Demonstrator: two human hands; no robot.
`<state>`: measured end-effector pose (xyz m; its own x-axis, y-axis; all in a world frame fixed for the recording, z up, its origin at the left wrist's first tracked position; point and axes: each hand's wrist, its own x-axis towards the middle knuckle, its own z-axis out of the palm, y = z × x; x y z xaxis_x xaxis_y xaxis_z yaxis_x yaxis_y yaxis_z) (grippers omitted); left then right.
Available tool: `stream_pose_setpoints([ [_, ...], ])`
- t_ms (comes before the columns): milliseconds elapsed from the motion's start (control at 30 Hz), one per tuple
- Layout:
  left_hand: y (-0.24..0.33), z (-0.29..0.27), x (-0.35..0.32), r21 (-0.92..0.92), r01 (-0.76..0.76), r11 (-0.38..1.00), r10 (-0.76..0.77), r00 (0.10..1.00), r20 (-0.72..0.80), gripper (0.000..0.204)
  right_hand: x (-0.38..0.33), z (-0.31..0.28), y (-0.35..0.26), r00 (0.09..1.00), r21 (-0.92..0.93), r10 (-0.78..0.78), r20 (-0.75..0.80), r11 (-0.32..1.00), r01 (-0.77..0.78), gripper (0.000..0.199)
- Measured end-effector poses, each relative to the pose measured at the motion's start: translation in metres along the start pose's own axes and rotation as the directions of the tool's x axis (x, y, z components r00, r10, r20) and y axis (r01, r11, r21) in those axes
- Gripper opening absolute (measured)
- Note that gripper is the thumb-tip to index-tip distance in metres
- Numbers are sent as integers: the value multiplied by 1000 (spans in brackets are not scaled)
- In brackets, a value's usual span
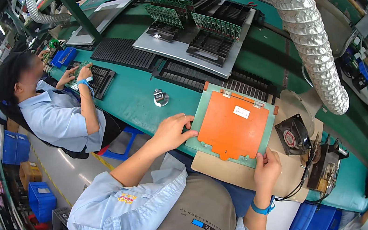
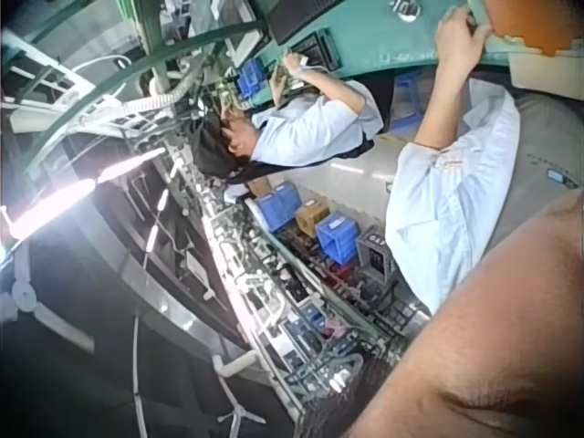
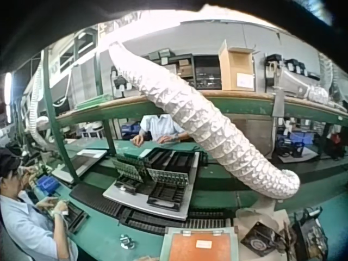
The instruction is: The person secures circuit board panels in a jig fixture, solders components onto them using a soldering iron and solder wire, and places the completed boards onto a rack.
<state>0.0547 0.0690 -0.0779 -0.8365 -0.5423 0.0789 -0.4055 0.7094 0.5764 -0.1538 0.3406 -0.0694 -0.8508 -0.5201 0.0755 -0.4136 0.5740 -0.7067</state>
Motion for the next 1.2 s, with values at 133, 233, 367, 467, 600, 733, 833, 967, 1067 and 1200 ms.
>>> stream_pose_setpoints([
  [133,8,-2,-3,114,8,993,1,996,-84,41,-8,7,0,991,-173,-106,-80,981,91,26],
  [233,16,-4,-6,172,-62,983,77,994,-79,40,-10,13,-10,968,-226,-198,-152,961,161,25],
  [367,23,-6,-7,209,-303,930,301,953,38,36,-12,20,-22,888,-232,-337,-314,934,272,22],
  [467,13,-2,-3,268,-467,842,473,880,47,33,-18,28,-13,937,-115,-319,-145,946,304,20],
  [600,17,-4,2,357,-552,754,549,827,119,33,-24,28,-18,927,-114,-364,-89,929,353,21],
  [733,25,-1,8,436,-592,678,558,800,220,33,-31,26,-19,921,-140,-379,-83,920,366,23],
  [833,28,3,8,473,-631,615,537,774,335,33,-39,26,-14,960,-103,-270,-74,960,262,23],
  [967,18,10,15,482,-697,531,598,711,370,27,-38,29,-5,959,-133,-281,-45,953,273,22],
  [1067,27,5,14,512,-696,503,581,711,396,22,-34,30,-4,939,-130,-341,-51,934,332,20],
  [1200,25,6,21,479,-720,502,640,682,354,20,-29,29,-5,949,-94,-314,-24,946,311,18],
])
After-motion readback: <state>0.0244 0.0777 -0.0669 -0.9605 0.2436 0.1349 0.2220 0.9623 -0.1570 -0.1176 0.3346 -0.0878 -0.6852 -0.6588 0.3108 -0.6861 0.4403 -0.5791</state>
